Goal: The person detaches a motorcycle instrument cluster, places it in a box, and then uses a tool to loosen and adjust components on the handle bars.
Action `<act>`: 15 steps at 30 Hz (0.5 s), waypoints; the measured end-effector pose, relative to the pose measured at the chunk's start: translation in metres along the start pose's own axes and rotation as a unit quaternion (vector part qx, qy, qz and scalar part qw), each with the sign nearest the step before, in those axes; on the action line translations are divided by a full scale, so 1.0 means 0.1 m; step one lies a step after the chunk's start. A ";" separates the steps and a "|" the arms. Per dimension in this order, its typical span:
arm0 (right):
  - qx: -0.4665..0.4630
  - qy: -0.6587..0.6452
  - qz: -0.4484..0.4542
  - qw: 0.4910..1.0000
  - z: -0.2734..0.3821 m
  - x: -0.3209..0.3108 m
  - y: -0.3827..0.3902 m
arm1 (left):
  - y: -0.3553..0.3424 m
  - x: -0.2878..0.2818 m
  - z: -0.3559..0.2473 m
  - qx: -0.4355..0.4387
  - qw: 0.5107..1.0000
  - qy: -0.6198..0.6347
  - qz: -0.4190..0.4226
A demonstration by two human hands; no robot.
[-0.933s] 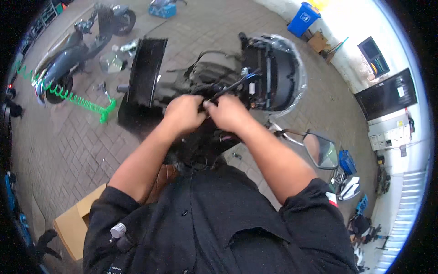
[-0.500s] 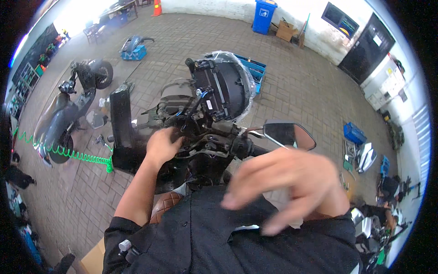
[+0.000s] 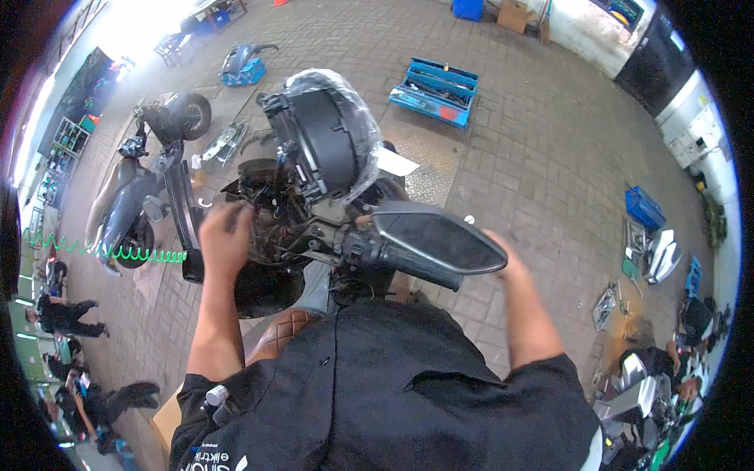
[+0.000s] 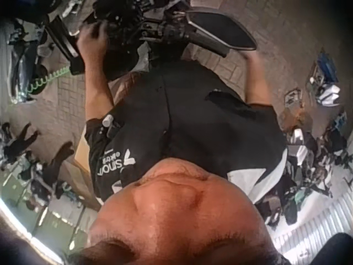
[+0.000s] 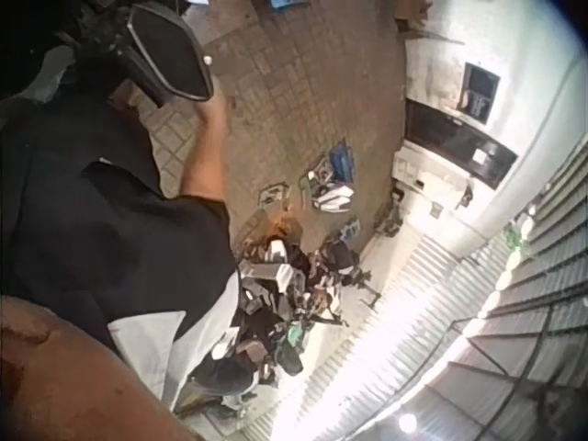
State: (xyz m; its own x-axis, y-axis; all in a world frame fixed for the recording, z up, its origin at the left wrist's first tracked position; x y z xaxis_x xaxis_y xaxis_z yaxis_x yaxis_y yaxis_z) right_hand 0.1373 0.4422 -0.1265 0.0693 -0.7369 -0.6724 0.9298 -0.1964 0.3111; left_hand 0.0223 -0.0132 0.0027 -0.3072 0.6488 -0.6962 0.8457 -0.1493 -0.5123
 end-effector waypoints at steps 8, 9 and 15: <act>-0.229 0.107 0.176 0.951 0.54 2.23 -0.76 | -1.24 -0.20 -1.73 0.209 0.969 -0.128 0.024; -0.227 0.108 0.181 0.951 0.51 2.35 -0.81 | -1.33 -0.13 -1.86 0.195 0.966 -0.158 0.067; -0.240 0.091 0.196 0.947 0.43 2.58 -0.78 | -1.48 -0.15 -1.60 0.139 0.975 -0.135 0.109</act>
Point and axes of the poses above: each hand's wrist, its own y-axis away from the middle knuckle, its own x-axis out of the palm, z = x × y, the point moved 1 cm from there along -y, towards the middle knuckle, and after that the axes turned 4 degrees about y, right-handed, at the moved point
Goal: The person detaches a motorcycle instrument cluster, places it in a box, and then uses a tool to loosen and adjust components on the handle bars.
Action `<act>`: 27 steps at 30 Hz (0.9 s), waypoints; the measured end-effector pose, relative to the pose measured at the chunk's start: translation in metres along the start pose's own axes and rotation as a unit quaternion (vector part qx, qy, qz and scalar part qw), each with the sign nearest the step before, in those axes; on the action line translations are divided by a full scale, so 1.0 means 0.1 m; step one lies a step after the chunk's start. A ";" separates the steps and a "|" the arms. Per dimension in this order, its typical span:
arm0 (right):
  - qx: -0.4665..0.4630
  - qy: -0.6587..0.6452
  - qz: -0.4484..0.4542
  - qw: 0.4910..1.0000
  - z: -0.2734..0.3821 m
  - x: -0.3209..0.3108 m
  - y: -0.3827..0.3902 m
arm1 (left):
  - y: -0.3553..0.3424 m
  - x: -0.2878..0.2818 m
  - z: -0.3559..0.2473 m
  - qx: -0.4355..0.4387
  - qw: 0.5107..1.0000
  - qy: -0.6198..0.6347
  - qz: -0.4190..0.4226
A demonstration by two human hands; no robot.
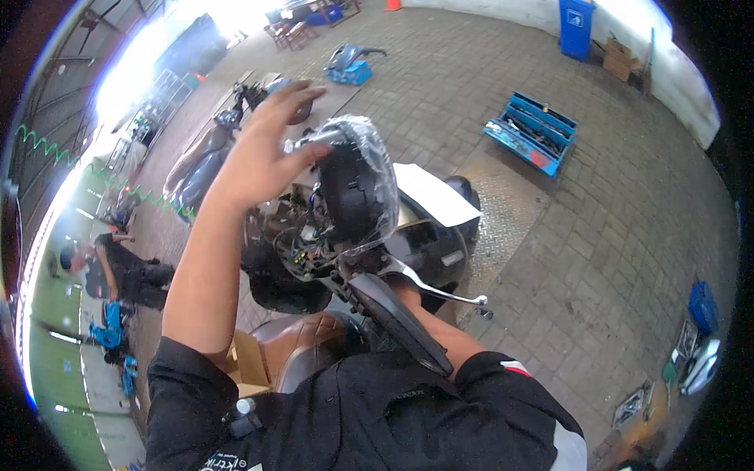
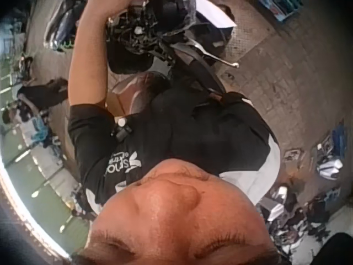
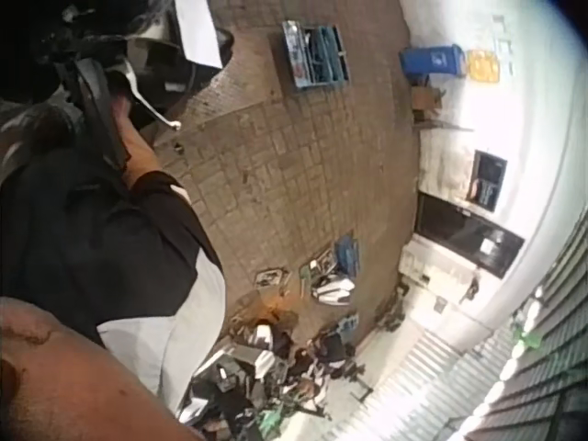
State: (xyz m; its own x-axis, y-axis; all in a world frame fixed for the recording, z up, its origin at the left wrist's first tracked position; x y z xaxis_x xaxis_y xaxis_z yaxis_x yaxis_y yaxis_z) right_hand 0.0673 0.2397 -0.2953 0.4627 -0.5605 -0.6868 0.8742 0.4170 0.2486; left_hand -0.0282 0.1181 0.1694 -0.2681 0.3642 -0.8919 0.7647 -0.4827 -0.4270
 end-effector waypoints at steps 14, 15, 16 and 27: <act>-0.013 -0.049 0.009 0.999 0.06 0.05 -0.34 | 3.59 0.02 1.95 -0.401 0.836 0.273 -0.256; -0.018 -0.057 0.003 0.998 0.06 0.08 -0.32 | 3.72 0.04 2.07 -0.421 0.826 0.282 -0.248; -0.025 -0.071 -0.003 0.997 0.06 0.09 -0.31 | 3.73 0.07 2.15 -0.422 0.821 0.289 -0.253; 0.145 0.151 0.092 0.974 0.52 -0.66 0.95 | 2.60 0.10 1.84 -0.114 0.876 0.408 -0.233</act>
Point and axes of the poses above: each hand's wrist, its own y-axis away from the middle knuckle, its own x-axis out of the palm, z = x × y, the point moved 1 cm from there along -y, towards the middle knuckle, and after that the axes turned 4 degrees about y, right-handed, at the moved point
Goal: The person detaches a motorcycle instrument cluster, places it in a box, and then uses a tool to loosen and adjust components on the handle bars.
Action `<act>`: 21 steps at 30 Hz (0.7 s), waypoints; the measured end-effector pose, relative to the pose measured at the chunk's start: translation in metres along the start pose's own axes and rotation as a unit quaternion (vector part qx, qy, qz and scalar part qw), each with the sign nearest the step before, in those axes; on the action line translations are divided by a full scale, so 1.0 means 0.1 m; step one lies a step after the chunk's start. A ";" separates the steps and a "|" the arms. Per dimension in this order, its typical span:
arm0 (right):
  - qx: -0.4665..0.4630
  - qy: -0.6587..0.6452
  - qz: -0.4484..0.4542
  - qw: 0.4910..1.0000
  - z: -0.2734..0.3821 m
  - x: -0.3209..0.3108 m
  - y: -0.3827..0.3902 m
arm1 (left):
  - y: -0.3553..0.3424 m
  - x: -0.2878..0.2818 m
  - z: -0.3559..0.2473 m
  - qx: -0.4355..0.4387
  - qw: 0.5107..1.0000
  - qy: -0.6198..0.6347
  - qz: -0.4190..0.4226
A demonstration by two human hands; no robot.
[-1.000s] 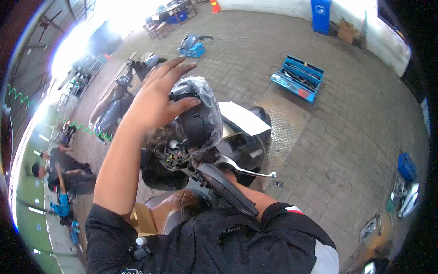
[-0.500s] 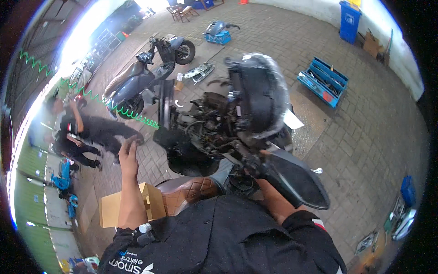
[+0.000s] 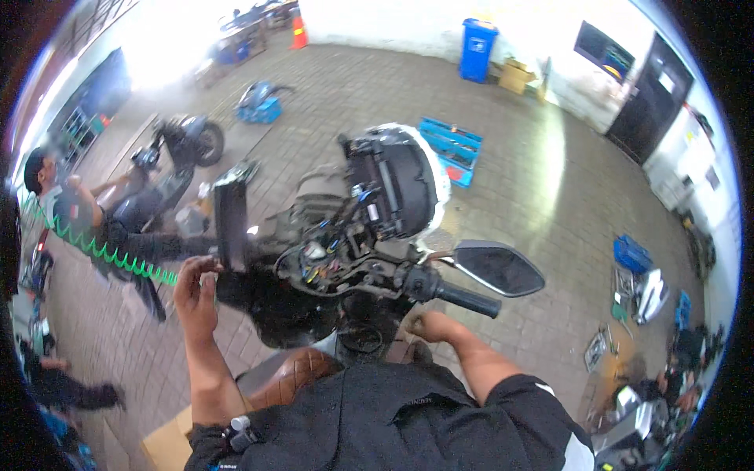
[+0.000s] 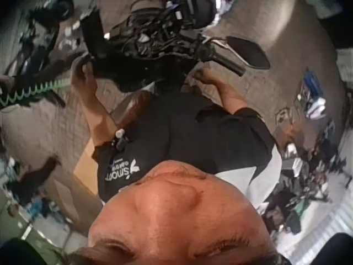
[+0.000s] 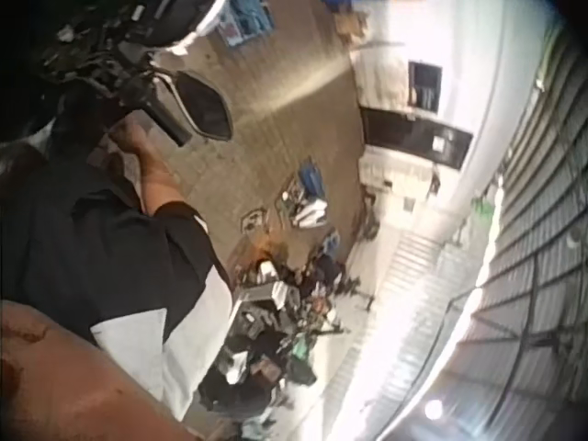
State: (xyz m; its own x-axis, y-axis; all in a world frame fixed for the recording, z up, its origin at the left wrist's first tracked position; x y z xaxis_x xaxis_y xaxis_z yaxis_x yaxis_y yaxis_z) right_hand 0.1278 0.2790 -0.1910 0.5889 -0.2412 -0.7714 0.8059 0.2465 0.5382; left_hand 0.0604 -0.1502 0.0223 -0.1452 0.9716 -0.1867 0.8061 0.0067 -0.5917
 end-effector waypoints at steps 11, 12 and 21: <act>-0.068 -0.594 -0.203 0.776 -0.80 -1.77 0.52 | -1.28 1.86 -0.41 -0.079 0.990 -0.046 0.105; -0.155 -0.460 -0.244 0.840 -0.66 -1.89 0.46 | -1.41 2.11 -0.33 -0.066 0.990 -0.036 0.118; -0.209 -0.313 -0.040 0.926 0.35 -2.41 0.21 | -1.64 2.26 -0.14 -0.167 0.964 -0.087 0.188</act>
Point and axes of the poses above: each hand's wrist, its own y-axis away from the middle knuckle, its own x-axis out of the palm, z = x × y, the point moved 1 cm from there along -y, towards the middle knuckle, and after that the axes turned 4 degrees about y, right-handed, at the moved point
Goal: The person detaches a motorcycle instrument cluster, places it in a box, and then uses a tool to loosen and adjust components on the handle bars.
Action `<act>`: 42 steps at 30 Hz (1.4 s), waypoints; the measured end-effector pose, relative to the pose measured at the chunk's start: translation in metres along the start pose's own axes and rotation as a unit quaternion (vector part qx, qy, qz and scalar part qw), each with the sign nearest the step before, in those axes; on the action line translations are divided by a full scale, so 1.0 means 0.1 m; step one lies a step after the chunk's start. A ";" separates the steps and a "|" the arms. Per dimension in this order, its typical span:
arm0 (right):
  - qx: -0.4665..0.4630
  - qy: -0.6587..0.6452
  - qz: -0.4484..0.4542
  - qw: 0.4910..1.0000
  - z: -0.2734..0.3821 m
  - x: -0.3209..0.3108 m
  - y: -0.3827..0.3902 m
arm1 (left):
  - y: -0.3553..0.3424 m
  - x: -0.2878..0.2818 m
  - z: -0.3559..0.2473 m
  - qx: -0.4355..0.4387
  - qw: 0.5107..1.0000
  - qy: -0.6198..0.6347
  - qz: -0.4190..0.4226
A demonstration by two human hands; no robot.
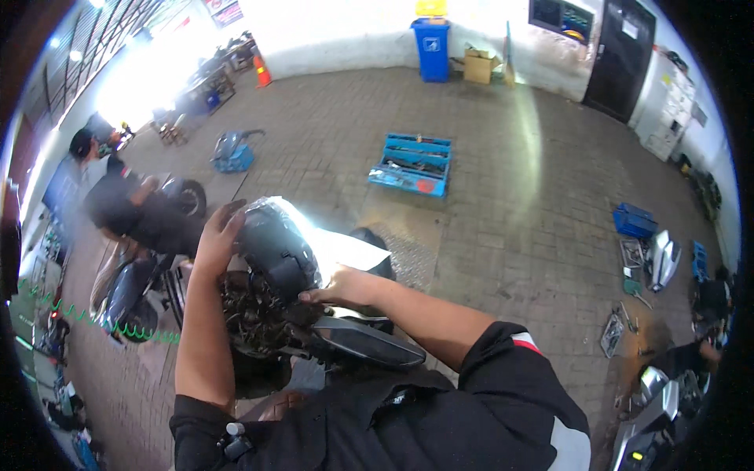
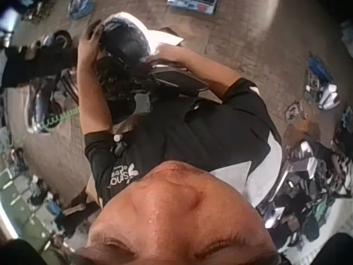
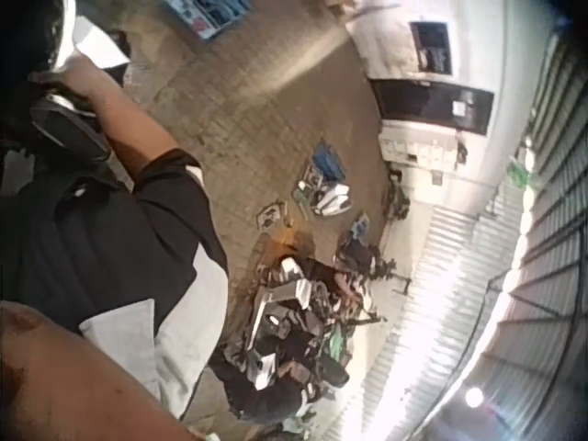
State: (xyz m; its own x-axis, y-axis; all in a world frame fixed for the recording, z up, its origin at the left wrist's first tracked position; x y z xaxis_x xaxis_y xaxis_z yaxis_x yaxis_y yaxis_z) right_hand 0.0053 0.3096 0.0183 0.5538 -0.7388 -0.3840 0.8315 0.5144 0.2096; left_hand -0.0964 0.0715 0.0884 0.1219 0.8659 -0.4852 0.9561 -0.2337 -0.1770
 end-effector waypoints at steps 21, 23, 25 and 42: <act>-0.328 0.130 -0.221 0.909 0.05 0.31 -0.44 | 1.27 -0.44 -0.02 0.305 0.909 -0.104 -0.264; -0.345 0.132 -0.228 0.901 0.06 0.27 -0.42 | 1.25 -0.41 -0.12 0.325 0.906 -0.071 -0.260; -0.361 0.134 -0.236 0.892 0.10 0.23 -0.37 | 1.22 -0.43 -0.03 0.380 0.874 -0.154 -0.263; -0.112 0.053 -0.195 0.973 0.44 0.25 -0.29 | 0.97 -0.27 0.51 -0.138 0.909 0.381 -0.100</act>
State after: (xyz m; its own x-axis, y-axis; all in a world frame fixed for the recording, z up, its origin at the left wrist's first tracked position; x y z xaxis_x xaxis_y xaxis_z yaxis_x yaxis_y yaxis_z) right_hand -0.0030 0.2572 0.0424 0.1815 -0.8534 -0.4886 0.9404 0.2959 -0.1675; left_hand -0.0200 0.0030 0.0409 -0.0127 0.9582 0.2859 0.9970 -0.0096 0.0765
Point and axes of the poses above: each hand's wrist, its own y-axis away from the middle knuckle, its own x-axis out of the palm, z = x × y, the point moved 1 cm from there along -y, towards the middle knuckle, and after that the axes turned 4 degrees about y, right-handed, at the moved point
